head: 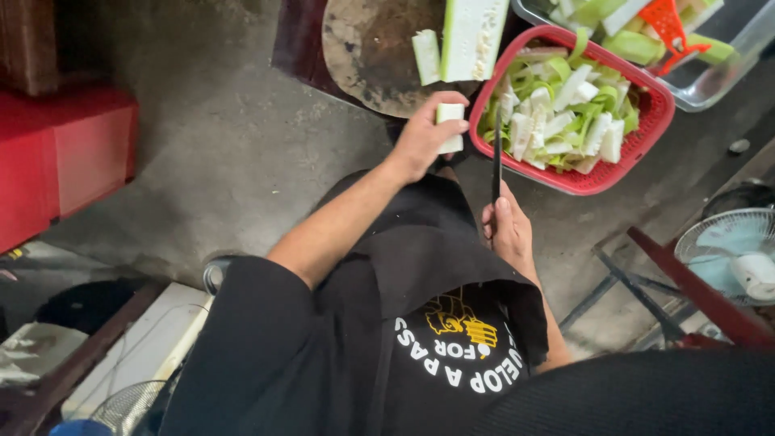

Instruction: The person peels a large green vegetable using a red peeler and places the peels into a red basket. They then use a knife to slice the vegetable into smaller pieces on a wooden cutting board, transferring the cut pieces into the same basket.

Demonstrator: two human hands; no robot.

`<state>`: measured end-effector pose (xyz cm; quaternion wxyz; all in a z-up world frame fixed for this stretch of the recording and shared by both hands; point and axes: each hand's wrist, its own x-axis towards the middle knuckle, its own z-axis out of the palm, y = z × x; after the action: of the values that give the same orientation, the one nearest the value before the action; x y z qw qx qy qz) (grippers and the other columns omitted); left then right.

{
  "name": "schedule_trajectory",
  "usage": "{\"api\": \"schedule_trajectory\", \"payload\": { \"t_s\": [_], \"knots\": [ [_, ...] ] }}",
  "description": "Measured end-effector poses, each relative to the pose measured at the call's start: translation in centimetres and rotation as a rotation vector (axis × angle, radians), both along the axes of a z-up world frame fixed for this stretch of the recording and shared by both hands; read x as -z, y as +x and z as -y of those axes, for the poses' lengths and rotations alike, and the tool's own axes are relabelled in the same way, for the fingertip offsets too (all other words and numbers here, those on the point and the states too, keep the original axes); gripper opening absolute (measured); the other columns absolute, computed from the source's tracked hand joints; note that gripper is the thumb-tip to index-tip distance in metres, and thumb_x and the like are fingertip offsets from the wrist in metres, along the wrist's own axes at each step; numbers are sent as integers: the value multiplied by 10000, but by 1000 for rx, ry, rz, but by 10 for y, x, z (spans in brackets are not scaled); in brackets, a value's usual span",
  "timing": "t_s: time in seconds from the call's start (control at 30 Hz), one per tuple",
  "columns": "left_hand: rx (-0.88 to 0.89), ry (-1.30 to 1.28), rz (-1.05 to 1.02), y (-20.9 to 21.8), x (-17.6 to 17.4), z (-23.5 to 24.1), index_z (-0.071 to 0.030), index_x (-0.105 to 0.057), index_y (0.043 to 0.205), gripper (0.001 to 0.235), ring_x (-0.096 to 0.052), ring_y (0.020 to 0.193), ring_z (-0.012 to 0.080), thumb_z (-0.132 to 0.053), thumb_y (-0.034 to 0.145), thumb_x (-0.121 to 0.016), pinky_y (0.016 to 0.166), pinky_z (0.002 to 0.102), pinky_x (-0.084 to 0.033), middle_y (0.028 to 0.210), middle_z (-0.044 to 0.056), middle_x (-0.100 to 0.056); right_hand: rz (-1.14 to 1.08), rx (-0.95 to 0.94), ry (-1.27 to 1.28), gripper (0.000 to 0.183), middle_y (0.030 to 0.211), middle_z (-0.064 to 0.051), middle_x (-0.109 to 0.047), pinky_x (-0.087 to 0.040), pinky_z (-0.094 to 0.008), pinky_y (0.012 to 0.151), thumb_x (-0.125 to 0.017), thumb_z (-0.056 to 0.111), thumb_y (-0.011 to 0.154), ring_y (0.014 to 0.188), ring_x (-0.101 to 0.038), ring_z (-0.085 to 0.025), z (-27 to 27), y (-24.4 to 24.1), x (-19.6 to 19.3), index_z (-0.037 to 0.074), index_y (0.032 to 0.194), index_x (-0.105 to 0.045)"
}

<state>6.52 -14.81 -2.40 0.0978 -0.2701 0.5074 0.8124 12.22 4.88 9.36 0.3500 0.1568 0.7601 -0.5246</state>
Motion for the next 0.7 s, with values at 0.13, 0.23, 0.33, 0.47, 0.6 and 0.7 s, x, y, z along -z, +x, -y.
{"api": "schedule_trajectory", "payload": {
  "t_s": [0.13, 0.23, 0.33, 0.47, 0.6, 0.7],
  "knots": [
    [46, 282, 222, -35, -11, -52, -109, -616, 1157, 208, -541, 477, 180, -262, 1018, -588, 318, 298, -376, 910, 91, -579, -113, 117, -33, 511, 735, 53, -521, -397, -181, 629, -485, 307, 1104, 590, -414, -51, -41, 34, 28, 82, 1562, -525],
    [-146, 407, 359, -48, 0, -80, -118, -701, 1064, 316, -483, 449, 147, -394, 1033, -550, 326, 281, -273, 763, 78, -607, -188, -7, 154, 475, 1442, -69, -665, -462, -252, 1059, -544, 357, 1066, 1231, -626, -87, -52, 37, 26, 109, 1465, -617],
    [-93, 335, 335, -53, -18, -90, -122, -726, 1101, 304, -543, 505, 144, -333, 1072, -510, 360, 284, -347, 729, 29, -568, -232, -54, 192, 455, 1436, -84, -661, -459, -280, 1125, -511, 339, 1082, 1322, -626, -155, -58, 40, 34, 100, 1453, -624],
    [-124, 303, 328, -57, -27, -101, -122, -718, 1016, 258, -553, 469, 141, -308, 1049, -542, 352, 298, -378, 678, 9, -594, -311, -130, 274, 460, 1390, -65, -701, -474, -322, 1076, -476, 334, 1106, 1211, -681, -199, -71, 42, 44, 117, 1494, -595],
    [-188, 331, 417, -58, -32, -105, -96, -751, 1038, 291, -618, 551, 182, -306, 1059, -551, 381, 320, -417, 731, 51, -679, -258, -115, 232, 481, 1424, -68, -674, -445, -320, 1114, -450, 363, 1104, 1293, -632, -210, -70, 37, 43, 109, 1488, -590],
    [-265, 352, 451, -57, -24, -108, -72, -753, 1013, 287, -589, 546, 188, -292, 1053, -573, 397, 317, -356, 720, 61, -684, -264, -99, 206, 458, 1417, -80, -678, -442, -305, 1130, -468, 336, 1104, 1306, -631, -199, -69, 36, 51, 106, 1477, -601]
  ]
}}
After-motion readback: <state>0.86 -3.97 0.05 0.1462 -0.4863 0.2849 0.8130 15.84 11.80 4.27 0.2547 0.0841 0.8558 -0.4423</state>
